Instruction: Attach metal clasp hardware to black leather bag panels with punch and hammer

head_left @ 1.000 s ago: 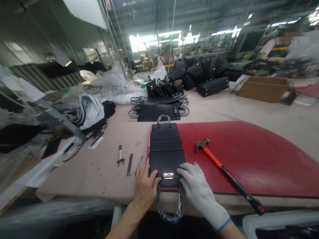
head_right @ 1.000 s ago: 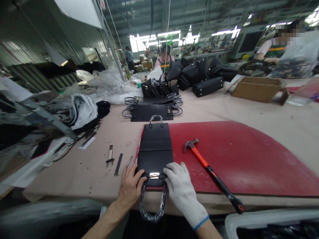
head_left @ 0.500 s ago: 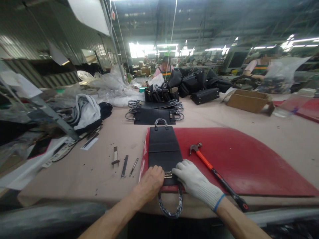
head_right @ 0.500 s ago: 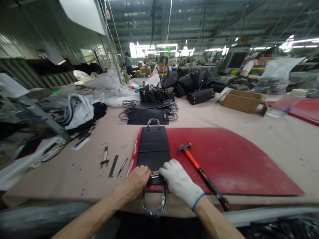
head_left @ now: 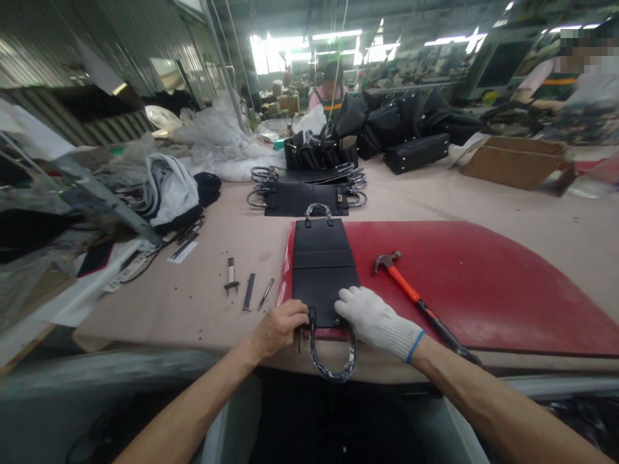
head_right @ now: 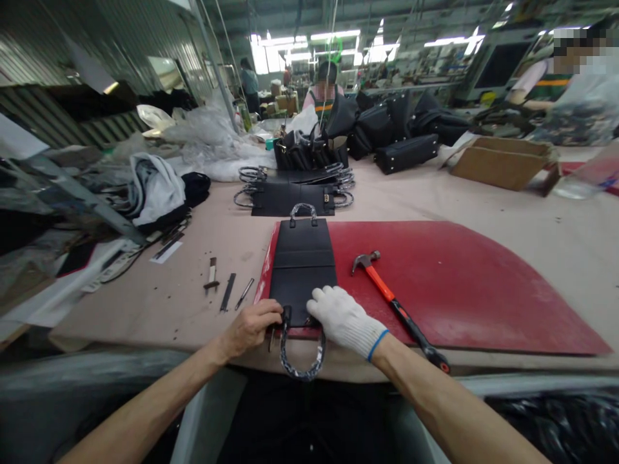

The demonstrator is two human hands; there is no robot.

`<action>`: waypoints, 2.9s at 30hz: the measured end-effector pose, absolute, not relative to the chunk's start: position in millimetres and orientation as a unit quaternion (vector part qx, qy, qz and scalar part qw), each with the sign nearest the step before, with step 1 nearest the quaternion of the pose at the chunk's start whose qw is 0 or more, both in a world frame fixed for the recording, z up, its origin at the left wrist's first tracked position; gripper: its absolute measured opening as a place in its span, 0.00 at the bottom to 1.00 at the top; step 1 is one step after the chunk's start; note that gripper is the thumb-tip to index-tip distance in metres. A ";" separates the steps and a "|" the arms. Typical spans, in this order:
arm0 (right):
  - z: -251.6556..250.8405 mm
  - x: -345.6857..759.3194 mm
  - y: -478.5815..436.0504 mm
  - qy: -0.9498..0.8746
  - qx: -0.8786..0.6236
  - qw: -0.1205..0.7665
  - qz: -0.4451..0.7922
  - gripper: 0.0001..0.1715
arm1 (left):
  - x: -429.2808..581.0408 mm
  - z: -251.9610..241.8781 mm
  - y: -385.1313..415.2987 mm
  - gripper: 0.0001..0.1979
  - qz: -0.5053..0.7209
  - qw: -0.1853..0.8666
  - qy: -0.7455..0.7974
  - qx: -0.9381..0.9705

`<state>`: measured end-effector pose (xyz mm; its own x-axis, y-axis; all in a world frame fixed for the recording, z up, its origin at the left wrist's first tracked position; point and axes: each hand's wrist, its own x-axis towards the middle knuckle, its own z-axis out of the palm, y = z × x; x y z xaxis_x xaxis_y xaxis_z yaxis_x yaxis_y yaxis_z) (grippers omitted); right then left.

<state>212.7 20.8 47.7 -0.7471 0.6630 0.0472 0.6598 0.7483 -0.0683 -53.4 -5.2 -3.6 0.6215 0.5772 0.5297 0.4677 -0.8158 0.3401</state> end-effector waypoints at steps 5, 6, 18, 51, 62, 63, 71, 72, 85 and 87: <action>33.5 235.6 22.1 -0.937 -0.308 0.129 0.100 0.16 | -52.1 -9.9 -6.8 0.16 0.353 0.072 0.282 0.889; 29.2 239.2 20.7 -0.934 -0.304 0.152 0.112 0.19 | -51.6 -10.9 -7.3 0.16 0.360 0.066 0.281 0.887; 26.2 239.8 -1.7 -0.864 -0.348 0.293 0.217 0.12 | -42.1 -11.6 -15.0 0.16 0.386 0.038 0.312 0.867; 11.8 236.5 -5.7 -0.879 -0.398 0.245 0.096 0.22 | -131.0 34.3 60.7 0.06 0.006 0.161 0.822 0.546; 16.0 234.1 -9.7 -0.869 -0.409 0.251 0.117 0.22 | -136.9 48.5 24.5 0.20 0.346 0.386 0.712 0.474; 15.7 234.1 -9.6 -0.869 -0.410 0.251 0.119 0.22 | -131.0 48.5 20.1 0.21 0.376 0.389 0.692 0.478; 16.3 233.1 -8.7 -0.867 -0.413 0.249 0.124 0.23 | -91.8 19.1 -3.8 0.14 0.485 0.324 0.608 0.539; 16.5 232.9 -8.8 -0.867 -0.413 0.250 0.124 0.22 | -89.9 15.7 -5.8 0.13 0.487 0.314 0.603 0.548; 17.4 232.7 -9.4 -0.867 -0.416 0.245 0.127 0.23 | -81.5 0.4 -17.1 0.09 0.489 0.339 0.580 0.557; 16.3 232.9 -8.6 -0.866 -0.413 0.253 0.125 0.23 | -79.3 -2.5 -18.0 0.09 0.506 0.334 0.584 0.539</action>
<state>232.9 -8.6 16.3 -0.5316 0.7780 0.3349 0.6519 0.6283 -0.4247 -79.3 -18.0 -2.5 -0.1947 0.9685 0.1554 0.2923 -0.0940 0.9517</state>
